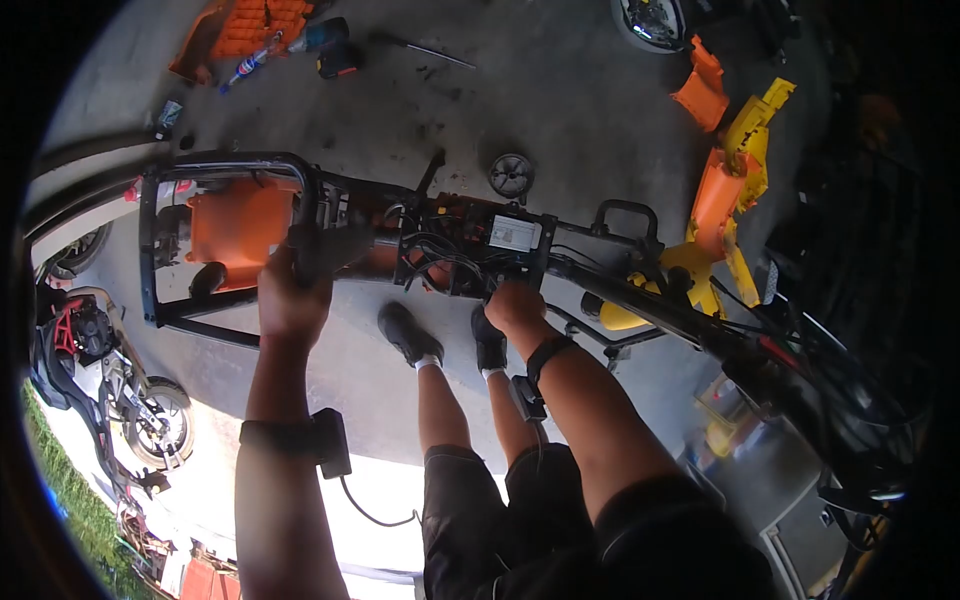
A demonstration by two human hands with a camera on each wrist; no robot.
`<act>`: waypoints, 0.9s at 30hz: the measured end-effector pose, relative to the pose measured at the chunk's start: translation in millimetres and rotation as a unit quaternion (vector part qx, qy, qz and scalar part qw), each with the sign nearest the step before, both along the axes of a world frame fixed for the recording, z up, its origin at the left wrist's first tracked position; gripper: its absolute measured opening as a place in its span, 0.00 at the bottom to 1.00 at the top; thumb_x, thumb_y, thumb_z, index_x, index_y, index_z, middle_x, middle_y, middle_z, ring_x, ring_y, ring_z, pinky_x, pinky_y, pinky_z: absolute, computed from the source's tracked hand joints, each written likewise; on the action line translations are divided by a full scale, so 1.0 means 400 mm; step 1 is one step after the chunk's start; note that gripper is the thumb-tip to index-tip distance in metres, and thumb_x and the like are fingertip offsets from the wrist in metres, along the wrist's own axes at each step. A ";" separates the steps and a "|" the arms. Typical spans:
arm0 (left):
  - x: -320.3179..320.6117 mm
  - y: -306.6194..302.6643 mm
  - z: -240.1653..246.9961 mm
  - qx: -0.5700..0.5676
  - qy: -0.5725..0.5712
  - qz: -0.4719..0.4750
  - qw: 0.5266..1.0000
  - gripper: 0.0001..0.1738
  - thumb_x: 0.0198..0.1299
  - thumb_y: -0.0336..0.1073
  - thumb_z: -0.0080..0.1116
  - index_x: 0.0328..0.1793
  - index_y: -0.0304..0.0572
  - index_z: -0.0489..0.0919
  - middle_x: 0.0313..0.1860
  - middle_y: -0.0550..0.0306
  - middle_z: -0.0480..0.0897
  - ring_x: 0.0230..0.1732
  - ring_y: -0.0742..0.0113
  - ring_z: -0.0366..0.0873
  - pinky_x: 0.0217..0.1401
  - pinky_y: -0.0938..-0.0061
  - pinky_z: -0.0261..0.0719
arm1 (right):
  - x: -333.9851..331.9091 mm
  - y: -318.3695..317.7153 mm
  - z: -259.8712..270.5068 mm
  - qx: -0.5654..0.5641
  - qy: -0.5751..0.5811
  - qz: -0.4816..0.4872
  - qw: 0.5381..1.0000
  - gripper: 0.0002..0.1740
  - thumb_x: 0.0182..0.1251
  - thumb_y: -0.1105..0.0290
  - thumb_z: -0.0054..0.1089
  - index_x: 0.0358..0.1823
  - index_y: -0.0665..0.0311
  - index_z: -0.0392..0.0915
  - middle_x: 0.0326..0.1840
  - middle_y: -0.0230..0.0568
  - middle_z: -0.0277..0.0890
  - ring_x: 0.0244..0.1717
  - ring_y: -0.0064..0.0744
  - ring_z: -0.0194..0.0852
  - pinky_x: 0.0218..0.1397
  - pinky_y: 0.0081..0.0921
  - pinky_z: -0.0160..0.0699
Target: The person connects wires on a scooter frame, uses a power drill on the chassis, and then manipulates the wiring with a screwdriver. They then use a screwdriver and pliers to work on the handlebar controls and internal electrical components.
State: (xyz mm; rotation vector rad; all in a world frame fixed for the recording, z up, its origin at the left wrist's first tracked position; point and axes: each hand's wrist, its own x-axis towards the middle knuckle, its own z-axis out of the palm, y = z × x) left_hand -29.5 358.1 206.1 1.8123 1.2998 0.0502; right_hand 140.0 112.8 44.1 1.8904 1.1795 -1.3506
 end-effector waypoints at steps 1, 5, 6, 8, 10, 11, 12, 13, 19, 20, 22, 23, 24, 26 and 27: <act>0.000 -0.003 0.000 -0.002 0.000 0.000 1.000 0.22 0.52 0.27 0.56 0.56 0.33 0.77 0.42 0.37 0.84 0.49 0.43 0.84 0.50 0.63 0.80 | -0.016 -0.010 0.023 0.055 -0.065 -0.030 0.996 0.12 0.61 0.68 0.55 0.38 0.61 0.87 0.40 0.50 0.85 0.43 0.36 0.86 0.34 0.34 0.82; 0.001 0.000 -0.011 0.029 -0.012 -0.011 0.999 0.22 0.53 0.28 0.56 0.56 0.32 0.77 0.42 0.36 0.84 0.48 0.42 0.84 0.49 0.63 0.80 | 0.006 -0.028 0.041 0.116 -0.076 0.059 0.988 0.10 0.57 0.67 0.58 0.35 0.60 0.86 0.38 0.48 0.85 0.41 0.39 0.86 0.36 0.35 0.83; -0.005 -0.001 -0.017 0.041 -0.016 -0.017 0.999 0.22 0.52 0.28 0.56 0.56 0.32 0.77 0.41 0.36 0.84 0.47 0.42 0.84 0.49 0.63 0.80 | 0.010 -0.031 0.041 0.135 -0.077 0.088 0.984 0.09 0.55 0.67 0.59 0.34 0.60 0.85 0.37 0.47 0.85 0.40 0.39 0.86 0.36 0.35 0.83; -0.010 -0.006 -0.019 0.034 -0.017 -0.005 0.999 0.21 0.50 0.27 0.55 0.54 0.35 0.78 0.40 0.39 0.85 0.46 0.44 0.84 0.48 0.64 0.80 | 0.022 -0.037 0.033 0.118 -0.077 -0.018 0.990 0.06 0.53 0.70 0.60 0.29 0.61 0.85 0.34 0.41 0.85 0.40 0.41 0.86 0.34 0.36 0.83; -0.009 -0.003 -0.016 0.028 -0.016 0.002 0.999 0.21 0.48 0.27 0.55 0.52 0.38 0.79 0.39 0.42 0.85 0.45 0.46 0.84 0.48 0.64 0.81 | 0.045 -0.039 0.012 0.032 -0.019 -0.337 0.941 0.05 0.56 0.69 0.59 0.27 0.62 0.80 0.32 0.43 0.83 0.31 0.33 0.82 0.29 0.33 0.81; -0.004 -0.004 -0.007 0.026 0.002 0.004 1.000 0.22 0.47 0.26 0.55 0.52 0.37 0.78 0.39 0.42 0.85 0.45 0.46 0.84 0.48 0.64 0.81 | 0.058 -0.035 0.005 -0.067 0.058 -0.532 0.842 0.06 0.58 0.68 0.59 0.28 0.61 0.78 0.33 0.44 0.83 0.27 0.29 0.80 0.26 0.29 0.79; 0.003 -0.003 -0.002 0.025 0.017 0.006 1.000 0.22 0.46 0.26 0.55 0.52 0.37 0.78 0.39 0.42 0.85 0.45 0.47 0.84 0.48 0.65 0.81 | 0.046 -0.045 0.012 -0.089 0.094 -0.724 0.678 0.08 0.61 0.64 0.59 0.30 0.61 0.75 0.33 0.44 0.81 0.19 0.22 0.70 0.16 0.19 0.68; 0.004 -0.001 -0.006 0.026 0.015 0.003 1.000 0.22 0.46 0.26 0.55 0.52 0.37 0.78 0.39 0.42 0.85 0.45 0.47 0.84 0.48 0.65 0.81 | 0.054 -0.050 0.008 -0.087 0.093 -0.726 0.675 0.08 0.61 0.64 0.59 0.30 0.61 0.75 0.33 0.44 0.81 0.19 0.22 0.70 0.16 0.19 0.68; -0.005 0.001 -0.011 0.019 -0.007 -0.012 1.000 0.23 0.51 0.25 0.56 0.56 0.33 0.76 0.42 0.36 0.83 0.47 0.43 0.84 0.48 0.63 0.80 | 0.106 -0.052 -0.009 -0.238 0.180 -0.814 0.499 0.18 0.66 0.56 0.56 0.36 0.68 0.77 0.22 0.33 0.72 0.13 0.15 0.56 0.13 0.12 0.51; -0.004 0.000 -0.011 0.026 -0.022 -0.005 0.999 0.22 0.48 0.26 0.54 0.54 0.35 0.77 0.39 0.39 0.84 0.43 0.44 0.84 0.46 0.63 0.80 | 0.121 -0.051 -0.029 -0.258 0.180 -0.757 0.573 0.18 0.65 0.57 0.54 0.34 0.66 0.81 0.23 0.36 0.79 0.16 0.21 0.69 0.16 0.18 0.61; -0.007 -0.001 -0.013 0.031 -0.034 0.001 0.999 0.22 0.46 0.26 0.52 0.51 0.37 0.78 0.35 0.41 0.84 0.40 0.46 0.85 0.45 0.63 0.81 | 0.108 -0.032 -0.042 -0.147 0.089 -0.482 0.859 0.15 0.63 0.58 0.55 0.35 0.62 0.84 0.27 0.37 0.82 0.22 0.25 0.76 0.21 0.21 0.69; -0.007 -0.002 -0.016 0.025 -0.014 0.003 1.000 0.22 0.46 0.26 0.52 0.51 0.37 0.78 0.35 0.41 0.84 0.40 0.46 0.85 0.45 0.63 0.81 | 0.096 -0.005 -0.018 -0.006 -0.017 -0.120 0.993 0.13 0.60 0.60 0.57 0.35 0.58 0.86 0.31 0.39 0.85 0.29 0.29 0.83 0.27 0.25 0.77; -0.007 -0.003 -0.017 0.021 0.006 0.008 1.000 0.21 0.45 0.26 0.52 0.50 0.37 0.78 0.35 0.41 0.84 0.41 0.46 0.85 0.45 0.63 0.81 | 0.062 0.053 0.062 0.038 -0.070 -0.003 0.997 0.10 0.56 0.65 0.58 0.33 0.50 0.89 0.36 0.37 0.87 0.40 0.35 0.87 0.34 0.35 0.81; -0.007 -0.003 -0.011 0.017 0.016 0.001 1.000 0.21 0.49 0.26 0.54 0.53 0.35 0.77 0.38 0.40 0.84 0.43 0.46 0.84 0.45 0.64 0.80 | -0.006 0.009 -0.022 0.117 -0.035 0.322 0.939 0.08 0.55 0.67 0.60 0.32 0.49 0.89 0.32 0.30 0.87 0.37 0.34 0.86 0.32 0.36 0.81; -0.004 0.001 -0.010 0.014 0.028 -0.012 0.999 0.21 0.53 0.26 0.56 0.56 0.32 0.76 0.41 0.38 0.83 0.45 0.45 0.84 0.46 0.65 0.80 | -0.017 0.003 -0.050 0.119 -0.022 0.417 0.901 0.08 0.54 0.67 0.60 0.31 0.49 0.89 0.32 0.29 0.87 0.37 0.34 0.86 0.32 0.35 0.80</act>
